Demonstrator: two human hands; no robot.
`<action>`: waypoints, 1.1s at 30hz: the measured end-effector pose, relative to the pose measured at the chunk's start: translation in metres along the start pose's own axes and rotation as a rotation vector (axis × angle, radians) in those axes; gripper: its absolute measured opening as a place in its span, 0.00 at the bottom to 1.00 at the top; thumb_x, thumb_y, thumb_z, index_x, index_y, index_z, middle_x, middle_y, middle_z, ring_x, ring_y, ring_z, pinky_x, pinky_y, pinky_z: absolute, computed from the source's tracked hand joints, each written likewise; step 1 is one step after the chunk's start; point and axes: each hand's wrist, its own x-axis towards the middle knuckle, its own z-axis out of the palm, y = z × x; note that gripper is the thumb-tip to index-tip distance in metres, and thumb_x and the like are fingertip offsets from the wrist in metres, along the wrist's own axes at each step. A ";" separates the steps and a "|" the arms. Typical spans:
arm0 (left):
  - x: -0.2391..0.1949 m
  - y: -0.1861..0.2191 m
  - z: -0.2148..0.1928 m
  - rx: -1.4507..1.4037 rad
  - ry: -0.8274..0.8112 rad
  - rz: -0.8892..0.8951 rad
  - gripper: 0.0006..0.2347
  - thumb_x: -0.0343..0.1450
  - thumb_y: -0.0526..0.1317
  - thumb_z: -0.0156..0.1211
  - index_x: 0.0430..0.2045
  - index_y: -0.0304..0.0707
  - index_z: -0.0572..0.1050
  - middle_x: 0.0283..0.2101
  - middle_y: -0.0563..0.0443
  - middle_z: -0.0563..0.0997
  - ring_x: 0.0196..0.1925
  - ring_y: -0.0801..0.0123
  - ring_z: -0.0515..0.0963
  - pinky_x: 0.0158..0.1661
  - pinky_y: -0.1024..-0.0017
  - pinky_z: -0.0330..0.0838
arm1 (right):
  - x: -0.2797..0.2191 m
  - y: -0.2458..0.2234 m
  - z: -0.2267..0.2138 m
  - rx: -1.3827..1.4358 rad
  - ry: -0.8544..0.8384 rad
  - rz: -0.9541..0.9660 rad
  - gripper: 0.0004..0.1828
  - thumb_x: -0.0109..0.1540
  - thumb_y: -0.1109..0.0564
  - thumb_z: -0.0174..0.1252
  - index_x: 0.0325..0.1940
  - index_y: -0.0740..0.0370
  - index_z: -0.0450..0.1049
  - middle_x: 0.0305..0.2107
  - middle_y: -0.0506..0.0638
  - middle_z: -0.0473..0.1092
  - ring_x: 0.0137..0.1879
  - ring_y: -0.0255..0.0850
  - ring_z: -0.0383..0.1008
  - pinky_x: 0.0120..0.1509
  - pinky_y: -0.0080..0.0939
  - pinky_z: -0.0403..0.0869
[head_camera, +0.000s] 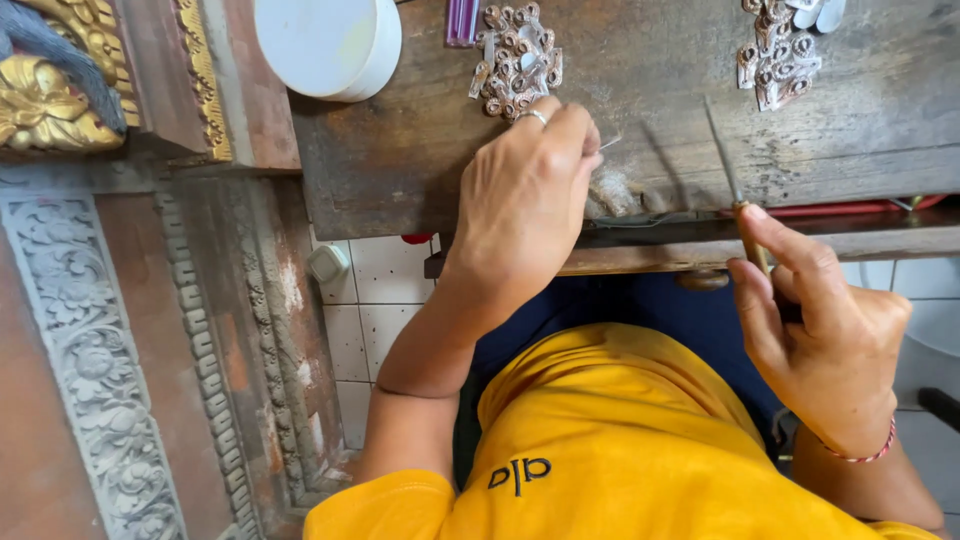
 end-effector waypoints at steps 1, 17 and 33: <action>-0.002 0.002 -0.006 -0.004 0.016 -0.006 0.05 0.70 0.31 0.66 0.31 0.36 0.73 0.34 0.46 0.78 0.30 0.52 0.82 0.28 0.56 0.74 | -0.003 0.001 -0.002 -0.006 -0.002 -0.016 0.20 0.76 0.64 0.64 0.73 0.70 0.77 0.23 0.45 0.67 0.23 0.37 0.62 0.34 0.39 0.63; -0.014 0.002 0.012 -1.285 0.250 -0.129 0.06 0.71 0.33 0.66 0.38 0.37 0.74 0.36 0.53 0.80 0.36 0.74 0.84 0.42 0.81 0.83 | 0.023 -0.015 0.002 0.097 0.086 -0.038 0.17 0.74 0.66 0.60 0.68 0.69 0.72 0.14 0.43 0.53 0.26 0.38 0.40 0.32 0.32 0.52; -0.018 0.003 0.012 -1.191 0.216 -0.138 0.06 0.72 0.33 0.64 0.40 0.30 0.77 0.36 0.48 0.83 0.37 0.76 0.83 0.44 0.79 0.84 | 0.010 -0.009 0.016 0.110 0.137 -0.189 0.16 0.70 0.67 0.60 0.62 0.75 0.72 0.51 0.60 0.79 0.41 0.40 0.82 0.39 0.35 0.71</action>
